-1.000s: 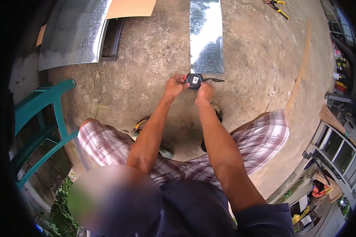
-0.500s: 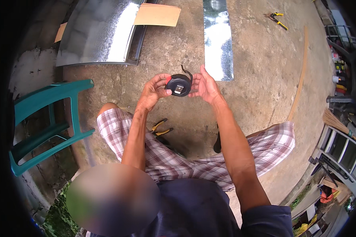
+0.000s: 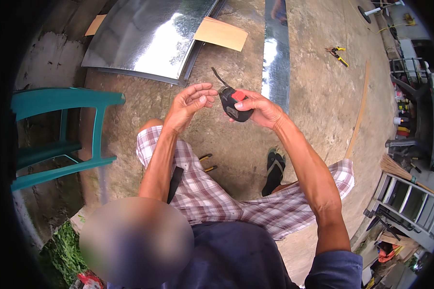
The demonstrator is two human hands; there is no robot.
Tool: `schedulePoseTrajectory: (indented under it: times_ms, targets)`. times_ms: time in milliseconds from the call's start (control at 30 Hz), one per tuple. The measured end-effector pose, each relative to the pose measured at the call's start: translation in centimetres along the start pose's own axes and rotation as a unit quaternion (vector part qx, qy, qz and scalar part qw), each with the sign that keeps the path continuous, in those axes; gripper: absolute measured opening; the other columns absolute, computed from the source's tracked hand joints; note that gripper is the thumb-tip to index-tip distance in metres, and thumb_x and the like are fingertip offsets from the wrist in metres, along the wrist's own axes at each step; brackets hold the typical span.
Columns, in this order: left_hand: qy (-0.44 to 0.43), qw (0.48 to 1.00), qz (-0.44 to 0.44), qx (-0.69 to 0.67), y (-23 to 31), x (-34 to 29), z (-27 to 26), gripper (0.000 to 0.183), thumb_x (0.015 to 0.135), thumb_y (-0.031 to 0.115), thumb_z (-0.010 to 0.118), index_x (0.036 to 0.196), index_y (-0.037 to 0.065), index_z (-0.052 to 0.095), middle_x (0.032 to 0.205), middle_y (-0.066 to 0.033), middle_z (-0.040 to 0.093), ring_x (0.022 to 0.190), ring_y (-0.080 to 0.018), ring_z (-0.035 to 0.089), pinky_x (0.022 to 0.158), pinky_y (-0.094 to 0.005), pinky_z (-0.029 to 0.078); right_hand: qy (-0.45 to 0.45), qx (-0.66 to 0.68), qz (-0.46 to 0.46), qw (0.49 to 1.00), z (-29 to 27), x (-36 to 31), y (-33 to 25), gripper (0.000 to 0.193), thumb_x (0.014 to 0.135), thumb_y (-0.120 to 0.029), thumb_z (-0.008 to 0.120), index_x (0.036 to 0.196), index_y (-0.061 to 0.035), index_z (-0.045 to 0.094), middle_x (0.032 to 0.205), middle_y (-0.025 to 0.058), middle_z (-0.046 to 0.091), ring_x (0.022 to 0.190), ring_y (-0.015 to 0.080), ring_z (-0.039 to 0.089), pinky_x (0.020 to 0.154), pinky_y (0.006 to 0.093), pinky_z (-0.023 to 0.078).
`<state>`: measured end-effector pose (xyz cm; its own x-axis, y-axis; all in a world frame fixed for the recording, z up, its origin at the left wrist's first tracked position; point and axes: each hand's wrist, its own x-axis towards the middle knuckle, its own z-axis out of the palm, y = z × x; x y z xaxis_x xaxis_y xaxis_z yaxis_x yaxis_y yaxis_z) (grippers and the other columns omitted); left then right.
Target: Measuring and cutting pieces of metal sheet using a measuring tape, scribe, and metal snips.
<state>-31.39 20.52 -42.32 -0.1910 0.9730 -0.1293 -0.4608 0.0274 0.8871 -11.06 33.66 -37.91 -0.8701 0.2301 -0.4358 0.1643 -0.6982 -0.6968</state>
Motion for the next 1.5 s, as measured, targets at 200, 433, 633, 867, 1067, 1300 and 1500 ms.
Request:
schedulePoseTrajectory:
  times_ms: [200,433,633,867,1067,1300,1500]
  targets:
    - [0.010,0.998,-0.034,-0.049,-2.2,-0.2,-0.7,0.029,0.088,0.019,0.069,0.108,-0.002,0.065,0.095,-0.0114,0.068,0.082,-0.0164,0.063,0.069,-0.0297,0.051,0.066,-0.234,0.004,0.970,1.9,1.3,0.2,0.066,0.072,-0.017,0.079,0.129,-0.0024,0.050,0.108,0.0062,0.059,0.101,0.0166,0.056,0.089,0.0333,0.045]
    - [0.009,0.997,-0.072,0.004,-3.0,0.6,-0.6,0.016,0.084,0.013,0.072,0.095,0.001,0.067,0.080,-0.0045,0.064,0.071,-0.0106,0.058,0.058,-0.0267,0.046,0.075,-0.310,0.048,0.947,3.1,1.5,1.1,0.082,0.066,-0.026,0.084,0.134,-0.0032,0.044,0.115,0.0066,0.057,0.108,0.0176,0.051,0.095,0.0296,0.037]
    - [-0.063,0.977,-0.142,-0.144,-3.2,1.4,0.5,0.015,0.087,0.013,0.069,0.095,0.000,0.065,0.079,-0.0018,0.061,0.066,-0.0092,0.053,0.058,-0.0244,0.042,0.098,-0.371,0.106,0.917,3.2,-2.3,-1.7,0.081,0.071,-0.035,0.080,0.135,-0.0031,0.043,0.111,0.0065,0.056,0.106,0.0166,0.051,0.093,0.0291,0.037]
    - [0.017,0.951,-0.100,-0.292,-3.7,3.7,-0.7,0.015,0.090,0.015,0.066,0.095,0.001,0.062,0.078,-0.0027,0.058,0.067,-0.0107,0.053,0.059,-0.0262,0.045,0.125,-0.358,0.208,0.902,-0.5,-11.0,-6.0,0.072,0.073,-0.029,0.074,0.135,-0.0042,0.046,0.093,0.0057,0.058,0.076,0.0156,0.059,0.066,0.0298,0.048]
    - [0.125,0.912,-0.091,-0.380,-3.9,5.9,-3.3,0.012,0.090,0.013,0.063,0.094,0.003,0.058,0.083,-0.0066,0.061,0.068,-0.0152,0.054,0.060,-0.0294,0.046,0.204,-0.284,0.304,0.886,-5.1,-20.3,-8.2,0.070,0.068,-0.019,0.073,0.131,0.0005,0.051,0.092,0.0098,0.061,0.070,0.0176,0.063,0.064,0.0310,0.054]
    - [0.112,0.918,-0.159,-0.345,-8.5,10.1,-1.1,0.015,0.090,0.018,0.065,0.096,0.006,0.058,0.083,-0.0037,0.056,0.070,-0.0149,0.054,0.061,-0.0298,0.046,0.347,-0.249,0.302,0.853,-8.7,-28.9,-7.0,0.072,0.055,-0.019,0.074,0.123,0.0008,0.059,0.097,0.0109,0.063,0.085,0.0190,0.061,0.079,0.0274,0.050]
    - [0.135,0.914,-0.209,-0.320,-12.7,14.7,3.3,0.019,0.095,0.023,0.058,0.100,0.005,0.057,0.090,-0.0064,0.057,0.075,-0.0174,0.054,0.068,-0.0351,0.048,0.373,-0.213,0.260,0.865,-10.8,-31.2,-2.2,0.065,0.060,-0.021,0.072,0.121,-0.0010,0.060,0.100,0.0077,0.062,0.092,0.0171,0.057,0.084,0.0253,0.045]
